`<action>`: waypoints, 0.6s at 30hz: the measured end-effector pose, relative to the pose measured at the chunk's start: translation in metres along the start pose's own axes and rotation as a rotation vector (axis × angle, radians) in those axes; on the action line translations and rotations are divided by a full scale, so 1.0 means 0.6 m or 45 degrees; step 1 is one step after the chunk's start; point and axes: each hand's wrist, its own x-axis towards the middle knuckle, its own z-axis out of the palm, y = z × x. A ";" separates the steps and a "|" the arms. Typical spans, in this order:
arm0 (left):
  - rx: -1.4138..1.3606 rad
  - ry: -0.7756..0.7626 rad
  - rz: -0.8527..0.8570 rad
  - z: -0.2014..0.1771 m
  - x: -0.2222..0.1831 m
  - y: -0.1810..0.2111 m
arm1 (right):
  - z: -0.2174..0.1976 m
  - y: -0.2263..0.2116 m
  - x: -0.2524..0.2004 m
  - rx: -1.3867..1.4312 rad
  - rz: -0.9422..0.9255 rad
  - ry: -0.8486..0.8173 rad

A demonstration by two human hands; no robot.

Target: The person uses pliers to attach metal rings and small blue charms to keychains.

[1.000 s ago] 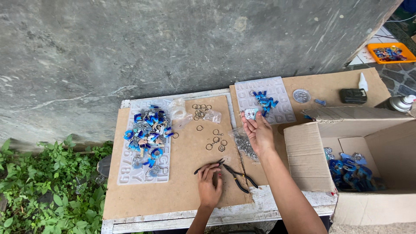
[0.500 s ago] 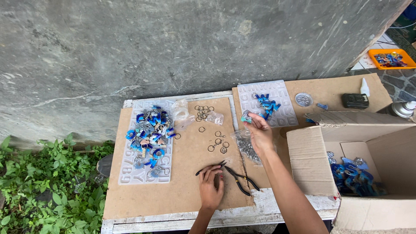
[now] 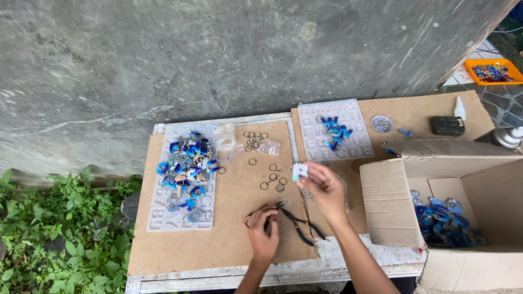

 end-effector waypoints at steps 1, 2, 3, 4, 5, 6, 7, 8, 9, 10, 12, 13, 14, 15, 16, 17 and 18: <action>-0.046 0.055 -0.053 0.005 0.004 0.008 | -0.002 0.001 -0.014 -0.004 -0.024 -0.053; -0.044 0.054 -0.049 -0.008 0.035 0.046 | 0.001 -0.008 -0.022 0.000 -0.025 -0.052; -0.376 -0.120 -0.262 -0.021 0.060 0.086 | 0.002 -0.015 -0.033 -0.055 0.063 -0.060; -0.708 -0.295 -0.475 -0.034 0.084 0.125 | 0.003 -0.022 -0.045 -0.110 0.151 -0.069; -0.707 -0.295 -0.478 -0.031 0.084 0.133 | 0.001 -0.029 -0.056 -0.110 0.154 -0.070; -0.869 -0.330 -0.566 -0.029 0.084 0.142 | 0.000 -0.036 -0.066 -0.250 0.067 -0.083; -1.033 -0.362 -0.647 -0.025 0.089 0.149 | -0.001 -0.043 -0.072 -0.387 -0.028 -0.095; -1.032 -0.360 -0.644 -0.022 0.088 0.150 | -0.002 -0.054 -0.079 -0.386 -0.032 -0.096; -1.005 -0.262 -0.682 -0.019 0.085 0.150 | -0.003 -0.064 -0.088 -0.404 -0.097 -0.087; -0.977 -0.163 -0.720 -0.016 0.081 0.150 | -0.004 -0.074 -0.096 -0.423 -0.163 -0.077; -1.046 -0.125 -0.756 -0.026 0.084 0.161 | -0.003 -0.083 -0.111 -0.364 -0.084 -0.074; -1.121 -0.075 -0.789 -0.028 0.086 0.167 | -0.005 -0.088 -0.116 -0.310 -0.014 -0.079; -1.122 -0.076 -0.794 -0.033 0.085 0.171 | -0.009 -0.086 -0.121 -0.312 -0.009 -0.078; -1.133 -0.101 -0.808 -0.038 0.086 0.174 | -0.011 -0.084 -0.124 -0.246 0.015 -0.075; -1.144 -0.126 -0.822 -0.044 0.087 0.177 | -0.012 -0.083 -0.126 -0.180 0.040 -0.071; -1.141 -0.125 -0.823 -0.050 0.088 0.180 | -0.013 -0.082 -0.127 -0.177 0.042 -0.073; -1.141 -0.145 -0.865 -0.056 0.090 0.184 | -0.013 -0.082 -0.127 -0.112 0.041 -0.081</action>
